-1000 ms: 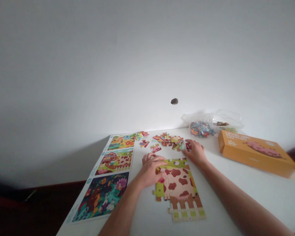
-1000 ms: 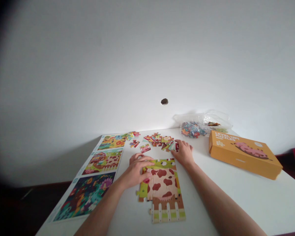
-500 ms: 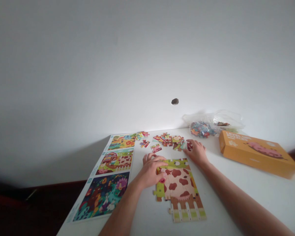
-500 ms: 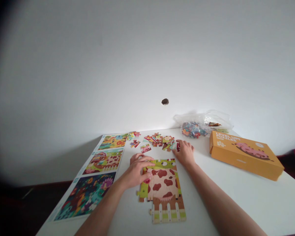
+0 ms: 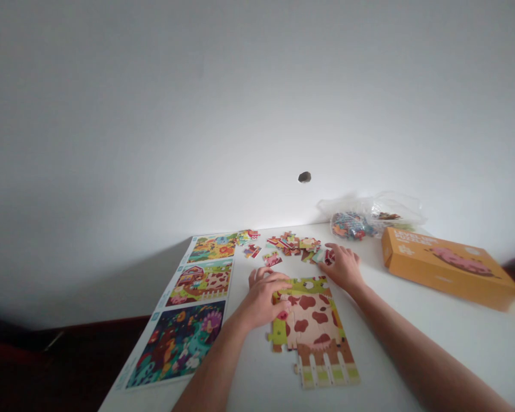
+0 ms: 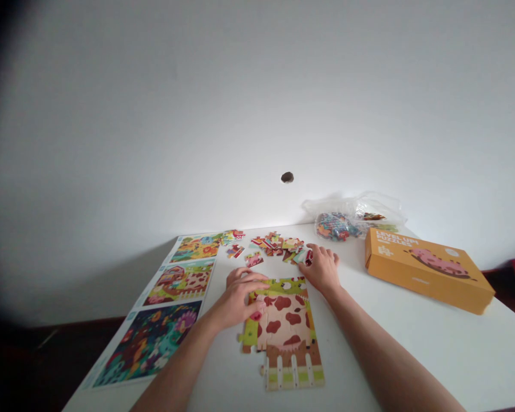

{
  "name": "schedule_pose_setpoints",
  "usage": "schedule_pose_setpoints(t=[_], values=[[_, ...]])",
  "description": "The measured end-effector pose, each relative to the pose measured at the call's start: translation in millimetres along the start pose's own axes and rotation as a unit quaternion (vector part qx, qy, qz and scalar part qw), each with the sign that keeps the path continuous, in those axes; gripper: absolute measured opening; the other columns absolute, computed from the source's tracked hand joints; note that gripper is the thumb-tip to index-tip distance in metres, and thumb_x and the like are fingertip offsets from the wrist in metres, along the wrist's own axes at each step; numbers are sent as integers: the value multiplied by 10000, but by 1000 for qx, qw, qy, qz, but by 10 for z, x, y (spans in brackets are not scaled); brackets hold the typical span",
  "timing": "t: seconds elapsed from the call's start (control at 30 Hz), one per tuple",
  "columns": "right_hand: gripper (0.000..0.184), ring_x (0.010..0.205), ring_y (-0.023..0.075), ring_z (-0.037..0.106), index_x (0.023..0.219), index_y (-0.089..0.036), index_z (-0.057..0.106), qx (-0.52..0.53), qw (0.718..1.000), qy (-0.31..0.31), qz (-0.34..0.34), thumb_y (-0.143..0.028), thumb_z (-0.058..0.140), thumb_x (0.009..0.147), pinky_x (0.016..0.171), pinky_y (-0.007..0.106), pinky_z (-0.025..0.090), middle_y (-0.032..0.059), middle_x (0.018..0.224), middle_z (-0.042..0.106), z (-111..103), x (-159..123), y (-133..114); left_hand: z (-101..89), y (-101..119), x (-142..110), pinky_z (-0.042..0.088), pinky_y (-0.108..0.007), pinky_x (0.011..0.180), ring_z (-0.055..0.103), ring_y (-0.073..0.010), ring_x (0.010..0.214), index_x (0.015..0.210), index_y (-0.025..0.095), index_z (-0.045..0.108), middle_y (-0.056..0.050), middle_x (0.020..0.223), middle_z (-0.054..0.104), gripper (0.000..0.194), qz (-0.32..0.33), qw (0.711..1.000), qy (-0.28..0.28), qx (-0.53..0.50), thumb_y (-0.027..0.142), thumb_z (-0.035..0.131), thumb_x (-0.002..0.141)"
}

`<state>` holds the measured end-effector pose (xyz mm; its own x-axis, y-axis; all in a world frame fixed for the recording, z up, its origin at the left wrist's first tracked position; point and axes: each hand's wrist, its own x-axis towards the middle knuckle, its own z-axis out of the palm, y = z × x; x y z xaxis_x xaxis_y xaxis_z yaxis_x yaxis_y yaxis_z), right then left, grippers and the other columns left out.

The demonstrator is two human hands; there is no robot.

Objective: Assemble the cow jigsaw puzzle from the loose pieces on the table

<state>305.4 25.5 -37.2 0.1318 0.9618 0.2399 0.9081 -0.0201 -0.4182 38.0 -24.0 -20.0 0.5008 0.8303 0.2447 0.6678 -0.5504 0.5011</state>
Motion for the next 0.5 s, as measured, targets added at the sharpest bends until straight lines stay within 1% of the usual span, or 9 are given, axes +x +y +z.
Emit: schedule_pose_setpoints(t=[0.07,0.13,0.2,0.27,0.3,0.37,0.43,0.5], values=[[524,1040,299,554,1244,-228,565,13,1000,13,-7,-388,660,755,969,462,333,78,1046,659,-39,-54,-56,23,-18,1,259,-521,1119,473,-296,1204,1174,328,683,-9,1198,697,455,-6,1000,15,-3,240,737,731],[494,1001,284,565,1225,-225,566,38,998,30,-32,-365,663,761,950,450,356,70,1018,655,-87,-134,-132,49,-36,2,254,-529,1130,461,-299,1241,1289,312,605,-25,1194,702,557,-12,999,33,-8,231,728,752],[477,971,266,568,1225,-231,554,80,992,41,-89,-352,666,778,939,434,376,61,1003,646,-135,-229,-224,76,-51,6,246,-542,1143,440,-304,1287,1385,287,514,-47,1179,709,653,-12,999,50,-16,238,730,771],[481,990,265,561,1251,-238,530,127,977,42,-164,-352,668,804,941,427,391,67,1032,633,-174,-325,-322,102,-60,13,252,-545,1153,425,-302,1328,1440,260,446,-70,1144,719,698,-2,998,62,-30,271,725,800],[485,1015,269,555,1263,-241,519,146,968,39,-199,-349,670,815,947,430,396,74,1063,624,-186,-369,-370,114,-62,19,268,-541,1153,425,-297,1341,1446,251,436,-81,1138,717,674,4,997,70,-40,292,703,829],[488,1060,283,540,1275,-242,505,176,951,28,-254,-339,677,828,954,442,409,93,1131,602,-196,-440,-454,138,-61,33,319,-519,1142,446,-283,1342,1413,241,477,-102,1174,693,538,9,994,90,-65,318,620,900],[483,1077,290,533,1275,-237,499,202,937,17,-285,-329,682,837,939,444,434,110,1171,580,-186,-484,-515,161,-56,51,391,-484,1107,506,-269,1295,1340,224,546,-120,1238,650,403,3,989,112,-95,326,538,950],[469,1066,288,536,1279,-239,498,221,928,13,-299,-314,674,850,916,442,458,117,1171,569,-162,-502,-550,184,-51,69,462,-440,1055,571,-249,1219,1283,207,580,-126,1273,622,344,-5,984,121,-134,328,491,973]])
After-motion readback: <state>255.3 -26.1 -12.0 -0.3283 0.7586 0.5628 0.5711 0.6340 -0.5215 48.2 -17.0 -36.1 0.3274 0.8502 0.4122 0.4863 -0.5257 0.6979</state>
